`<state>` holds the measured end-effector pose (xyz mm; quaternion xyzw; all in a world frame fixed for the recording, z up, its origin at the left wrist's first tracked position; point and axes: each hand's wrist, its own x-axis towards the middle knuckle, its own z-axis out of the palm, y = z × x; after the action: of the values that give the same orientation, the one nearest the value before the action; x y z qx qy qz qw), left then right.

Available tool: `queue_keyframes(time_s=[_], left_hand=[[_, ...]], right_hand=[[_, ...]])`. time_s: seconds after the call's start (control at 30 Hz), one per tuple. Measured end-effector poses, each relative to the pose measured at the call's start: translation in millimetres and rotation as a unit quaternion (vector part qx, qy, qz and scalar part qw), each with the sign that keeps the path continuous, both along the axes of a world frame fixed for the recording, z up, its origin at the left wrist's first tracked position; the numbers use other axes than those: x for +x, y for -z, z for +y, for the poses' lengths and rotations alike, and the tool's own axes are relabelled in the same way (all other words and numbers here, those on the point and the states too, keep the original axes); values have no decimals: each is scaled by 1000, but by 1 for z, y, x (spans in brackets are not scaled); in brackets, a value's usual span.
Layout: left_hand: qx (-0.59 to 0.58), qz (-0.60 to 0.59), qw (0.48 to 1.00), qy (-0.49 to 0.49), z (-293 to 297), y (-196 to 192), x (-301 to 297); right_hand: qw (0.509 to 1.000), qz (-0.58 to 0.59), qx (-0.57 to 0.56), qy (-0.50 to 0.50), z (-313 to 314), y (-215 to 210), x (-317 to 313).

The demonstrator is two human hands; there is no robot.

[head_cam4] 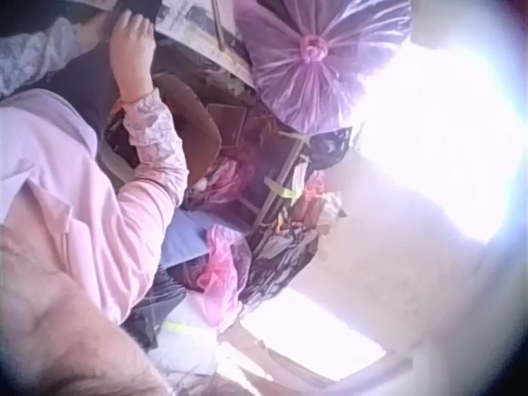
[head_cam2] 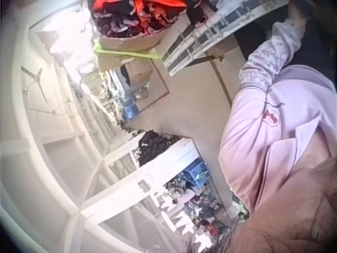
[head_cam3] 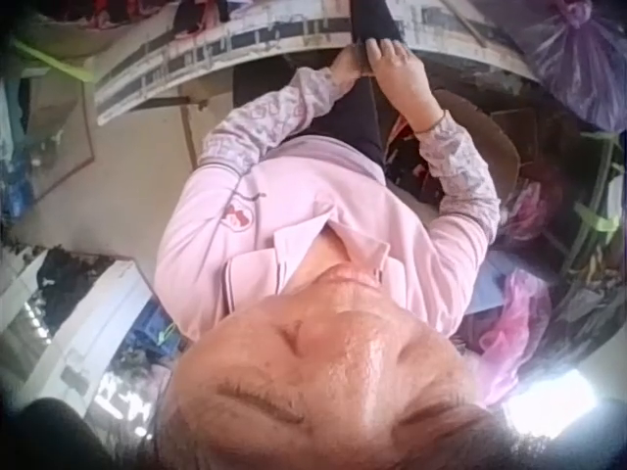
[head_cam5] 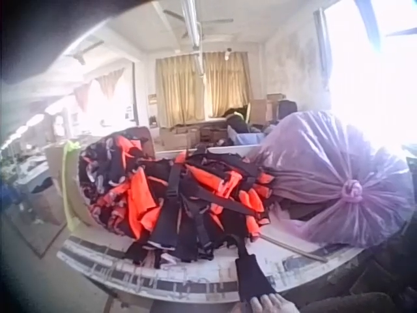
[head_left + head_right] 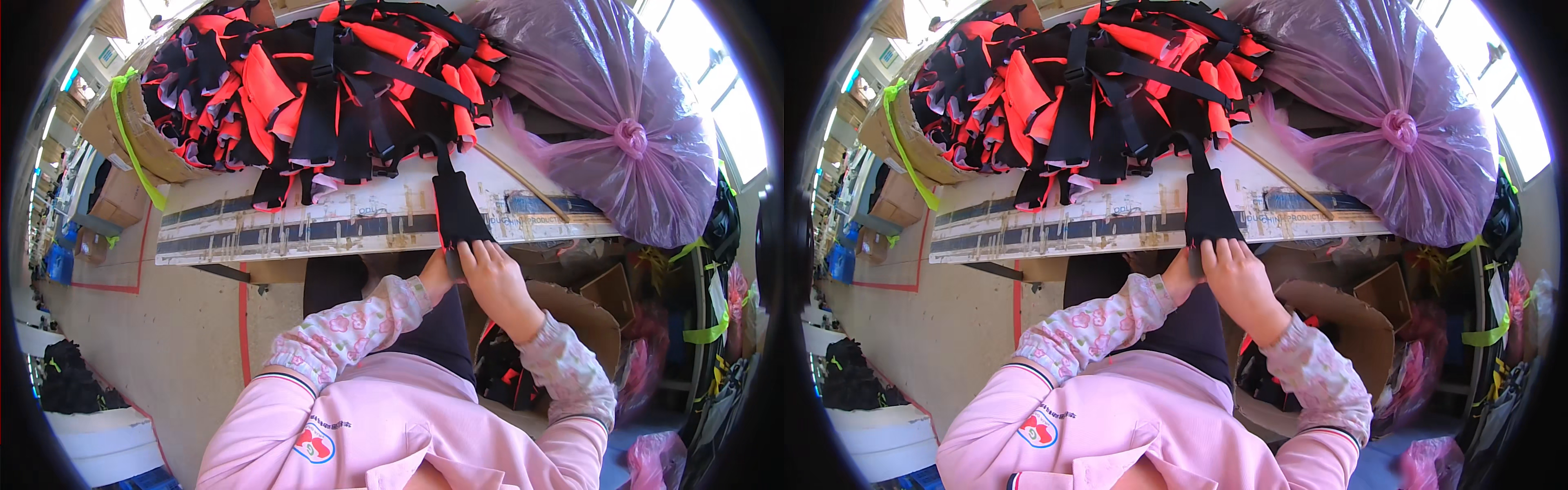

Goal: The recorder uses a wooden stick to turn narrow black fabric tubes inside out as part of a garment assembly process.

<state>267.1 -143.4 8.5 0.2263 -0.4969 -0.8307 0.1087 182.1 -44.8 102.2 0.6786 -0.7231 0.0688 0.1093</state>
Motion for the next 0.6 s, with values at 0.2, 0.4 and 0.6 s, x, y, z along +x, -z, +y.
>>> queue_keyframes(time_s=[0.2, 0.4, 0.6], left_hand=[[51, -58, 997, -25, 14, 21, -5], [100, -49, 994, -12, 6, 45, 4], [78, -40, 995, -54, 2, 87, 2]], right_hand=[[972, -61, 222, 56, -33, 67, -30], [939, -170, 299, 31, -40, 57, -20], [976, -177, 112, 54, -40, 105, -2]])
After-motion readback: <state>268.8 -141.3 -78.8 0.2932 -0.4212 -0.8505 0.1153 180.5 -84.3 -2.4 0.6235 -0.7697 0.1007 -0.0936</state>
